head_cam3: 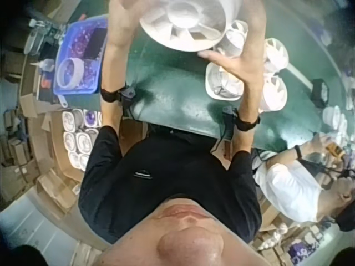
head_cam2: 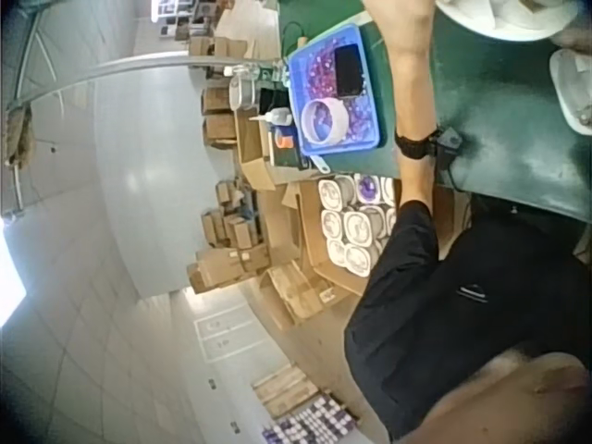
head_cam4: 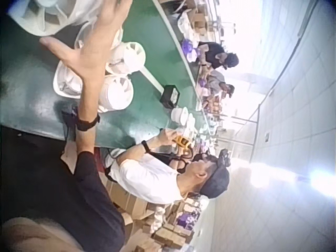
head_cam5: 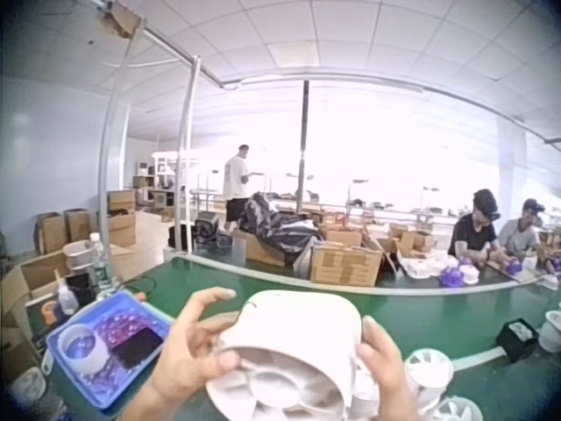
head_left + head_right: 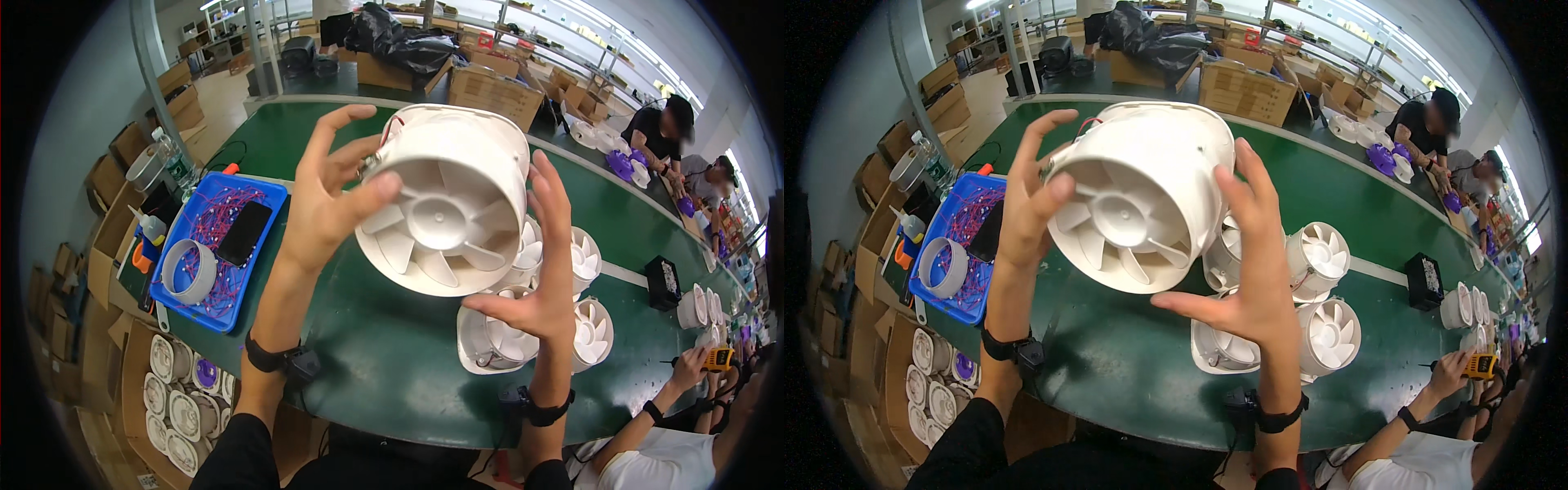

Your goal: The person assembles white plastic fan units on a green workbench. They pick up fan housings and circuit boards from a cardboard box, fit the components together, and inspect the internal wiring and assembly. The person handles the units one at a time, rotating them to check different angles before placing them on the table.

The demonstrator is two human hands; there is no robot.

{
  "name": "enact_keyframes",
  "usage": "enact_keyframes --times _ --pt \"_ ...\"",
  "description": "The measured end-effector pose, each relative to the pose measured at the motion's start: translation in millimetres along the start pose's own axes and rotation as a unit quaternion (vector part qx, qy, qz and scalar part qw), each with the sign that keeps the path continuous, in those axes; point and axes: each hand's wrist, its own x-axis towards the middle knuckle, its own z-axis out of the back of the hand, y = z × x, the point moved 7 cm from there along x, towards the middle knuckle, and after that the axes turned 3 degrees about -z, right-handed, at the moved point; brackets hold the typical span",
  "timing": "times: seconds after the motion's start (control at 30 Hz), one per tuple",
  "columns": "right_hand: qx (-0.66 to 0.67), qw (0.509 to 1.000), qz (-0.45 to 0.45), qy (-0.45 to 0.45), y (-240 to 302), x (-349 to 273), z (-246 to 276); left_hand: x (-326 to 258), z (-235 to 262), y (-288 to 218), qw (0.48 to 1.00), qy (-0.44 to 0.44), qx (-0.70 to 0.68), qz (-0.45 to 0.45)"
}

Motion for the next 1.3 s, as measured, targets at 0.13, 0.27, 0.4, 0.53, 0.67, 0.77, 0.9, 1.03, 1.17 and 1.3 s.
enact_keyframes --times 0.13,0.27,0.4,0.53,0.67,0.77,0.9,1.03,1.17,1.3 --pt "-0.117 0.991 0.059 0.000 5.5 -3.0 -9.8 -1.3 -2.9 24.5 0.986 0.014 -0.121 0.110" --pt "-0.166 0.985 0.044 -0.020 13.1 -2.1 -16.1 -3.3 -6.8 35.7 0.982 0.029 -0.102 0.156" --pt "-0.120 0.992 -0.022 -0.027 9.8 -3.5 -18.6 -6.2 -7.6 29.3 0.981 0.035 -0.076 0.177" --pt "0.089 0.984 -0.146 -0.056 -9.1 -5.2 -11.4 -5.7 -5.5 10.9 0.965 0.204 0.089 0.140" --pt "0.270 0.910 -0.314 -0.036 -24.7 -15.2 -11.0 -14.7 -6.4 1.8 0.921 0.252 0.244 0.171" --pt "0.283 0.886 -0.367 -0.026 -29.8 -23.1 -15.3 -18.0 -7.9 -5.5 0.933 0.206 0.232 0.183" --pt "0.308 0.860 -0.405 -0.032 -35.7 -28.4 -23.0 -18.9 -7.0 -6.2 0.924 0.211 0.245 0.204" --pt "0.324 0.857 -0.400 -0.021 -38.7 -28.8 -24.3 -18.8 -9.0 -8.7 0.912 0.233 0.265 0.208" --pt "0.271 0.914 -0.300 -0.026 -22.3 -14.3 -24.0 -19.5 -9.8 -3.4 0.905 0.267 0.260 0.205" --pt "-0.033 0.993 -0.101 -0.043 11.6 -2.9 -20.9 -18.3 -13.3 13.7 0.925 0.310 0.203 0.086"
